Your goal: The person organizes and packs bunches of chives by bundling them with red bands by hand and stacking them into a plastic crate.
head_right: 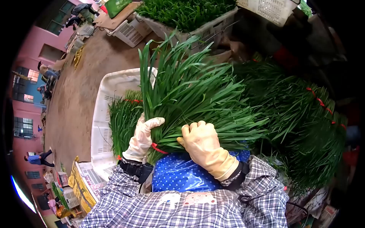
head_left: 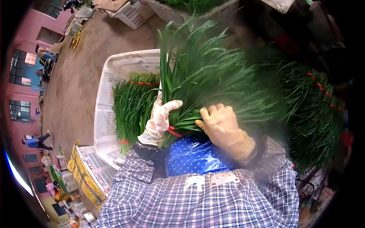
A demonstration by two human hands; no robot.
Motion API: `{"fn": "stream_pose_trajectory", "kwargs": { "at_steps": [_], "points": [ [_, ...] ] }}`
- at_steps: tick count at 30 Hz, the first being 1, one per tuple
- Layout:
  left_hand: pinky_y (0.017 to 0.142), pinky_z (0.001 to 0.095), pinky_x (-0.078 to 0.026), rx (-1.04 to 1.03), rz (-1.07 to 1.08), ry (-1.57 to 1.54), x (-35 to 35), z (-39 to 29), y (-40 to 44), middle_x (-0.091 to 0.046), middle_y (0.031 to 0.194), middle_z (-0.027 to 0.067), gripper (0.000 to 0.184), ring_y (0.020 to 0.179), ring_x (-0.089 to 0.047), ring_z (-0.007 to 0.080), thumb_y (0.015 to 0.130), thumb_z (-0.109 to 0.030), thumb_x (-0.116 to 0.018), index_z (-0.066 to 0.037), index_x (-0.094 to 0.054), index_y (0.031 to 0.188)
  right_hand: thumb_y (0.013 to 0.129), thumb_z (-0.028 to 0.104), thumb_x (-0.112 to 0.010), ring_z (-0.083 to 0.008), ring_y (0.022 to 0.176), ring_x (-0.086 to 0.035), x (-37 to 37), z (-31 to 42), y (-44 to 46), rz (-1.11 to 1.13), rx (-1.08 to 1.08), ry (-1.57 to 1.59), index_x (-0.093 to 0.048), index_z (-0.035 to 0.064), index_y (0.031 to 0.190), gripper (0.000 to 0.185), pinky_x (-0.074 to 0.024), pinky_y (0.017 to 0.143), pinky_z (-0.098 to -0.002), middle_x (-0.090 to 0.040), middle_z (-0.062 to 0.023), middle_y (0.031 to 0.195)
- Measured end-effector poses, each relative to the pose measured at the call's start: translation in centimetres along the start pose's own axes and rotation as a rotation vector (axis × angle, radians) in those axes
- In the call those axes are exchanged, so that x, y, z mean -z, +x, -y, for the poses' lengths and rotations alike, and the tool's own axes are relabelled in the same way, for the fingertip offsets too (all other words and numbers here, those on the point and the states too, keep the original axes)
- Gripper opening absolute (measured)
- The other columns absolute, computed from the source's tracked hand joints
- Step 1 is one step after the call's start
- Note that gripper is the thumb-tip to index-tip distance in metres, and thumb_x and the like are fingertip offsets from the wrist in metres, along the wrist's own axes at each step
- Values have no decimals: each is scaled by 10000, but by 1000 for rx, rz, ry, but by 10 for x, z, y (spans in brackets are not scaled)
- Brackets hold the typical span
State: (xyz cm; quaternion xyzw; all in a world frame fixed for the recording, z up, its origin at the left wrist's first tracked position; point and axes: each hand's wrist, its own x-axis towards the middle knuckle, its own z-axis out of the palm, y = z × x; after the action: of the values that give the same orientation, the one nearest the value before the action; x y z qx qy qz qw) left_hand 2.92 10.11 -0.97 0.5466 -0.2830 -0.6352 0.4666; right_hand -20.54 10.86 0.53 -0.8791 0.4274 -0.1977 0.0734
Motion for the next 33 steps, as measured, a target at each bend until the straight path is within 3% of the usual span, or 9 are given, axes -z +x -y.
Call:
{"fn": "stream_pose_trajectory", "kwargs": {
  "at_steps": [4, 6, 9, 12, 15, 18, 22, 27, 33],
  "points": [
    [928, 322, -575, 63, 7, -147, -22, -22, -13, -705, 1054, 75, 394, 937, -701, 179, 867, 21, -691, -36, -645, 1253, 869, 358, -749, -274, 661, -608, 3, -7, -1, 9, -21, 60, -616, 82, 948, 317, -464, 579, -387, -612, -94, 725],
    [904, 314, -583, -305, 50, 221, 14, 19, 1, -709, 1064, 82, 336, 938, -704, 186, 858, 7, -703, -25, -668, 1191, 899, 343, -734, -273, 662, -624, 0, -14, 0, -47, -62, 119, -602, 101, 1034, 307, -484, 588, -387, -607, -90, 703],
    [930, 315, -567, -230, -7, 123, -4, 3, -6, -729, 1020, 81, 269, 932, -703, 176, 854, -60, -712, 13, -677, 1111, 1025, 401, -580, -400, 612, -674, -3, -36, 15, -143, -358, 369, -545, 12, 1230, 441, -546, 564, -476, -663, -192, 664],
    [959, 310, -547, -126, -43, 24, -7, 2, -5, -737, 997, 81, 262, 941, -696, 168, 855, -95, -711, 37, -677, 1079, 1039, 459, -532, -445, 661, -683, -22, -72, 24, -161, -553, 252, -526, -21, 1314, 553, -553, 598, -493, -677, -235, 689],
    [908, 303, -568, -129, -26, -38, 0, 8, -1, -730, 976, 61, 295, 902, -695, 158, 837, -26, -727, -21, -669, 1127, 952, 513, -640, -402, 908, -712, -35, -90, 29, -40, -566, 234, -626, -9, 1237, 595, -563, 823, -478, -733, -238, 926],
    [874, 301, -580, -92, -32, -64, -13, -4, -6, -725, 977, 50, 326, 886, -692, 150, 833, 6, -732, -46, -662, 1147, 900, 480, -698, -396, 998, -689, -13, -82, 43, 170, -612, 195, -683, 81, 1191, 494, -550, 845, -466, -737, -179, 1041],
    [872, 297, -573, -137, -27, -8, -4, 6, 1, -723, 1003, 50, 310, 895, -683, 147, 841, -6, -730, -32, -660, 1141, 870, 368, -755, -342, 963, -705, -12, -83, 46, 124, -510, 197, -753, 77, 1034, 334, -559, 843, -419, -745, -143, 966],
    [896, 288, -550, -272, 26, 166, 20, 27, 7, -721, 981, 45, 282, 892, -677, 146, 854, -29, -724, -26, -665, 1130, 912, 266, -738, -330, 875, -689, -44, -103, 26, -296, -578, 545, -750, 54, 999, 229, -547, 785, -403, -719, -157, 906],
    [916, 289, -539, -129, 3, 41, -7, 3, -2, -708, 995, 43, 295, 909, -663, 144, 865, -53, -702, -31, -655, 1155, 966, 342, -690, -341, 787, -661, -30, -148, -16, -386, -653, 239, -696, 15, 890, 335, -513, 705, -438, -690, -169, 837]
  ]
}}
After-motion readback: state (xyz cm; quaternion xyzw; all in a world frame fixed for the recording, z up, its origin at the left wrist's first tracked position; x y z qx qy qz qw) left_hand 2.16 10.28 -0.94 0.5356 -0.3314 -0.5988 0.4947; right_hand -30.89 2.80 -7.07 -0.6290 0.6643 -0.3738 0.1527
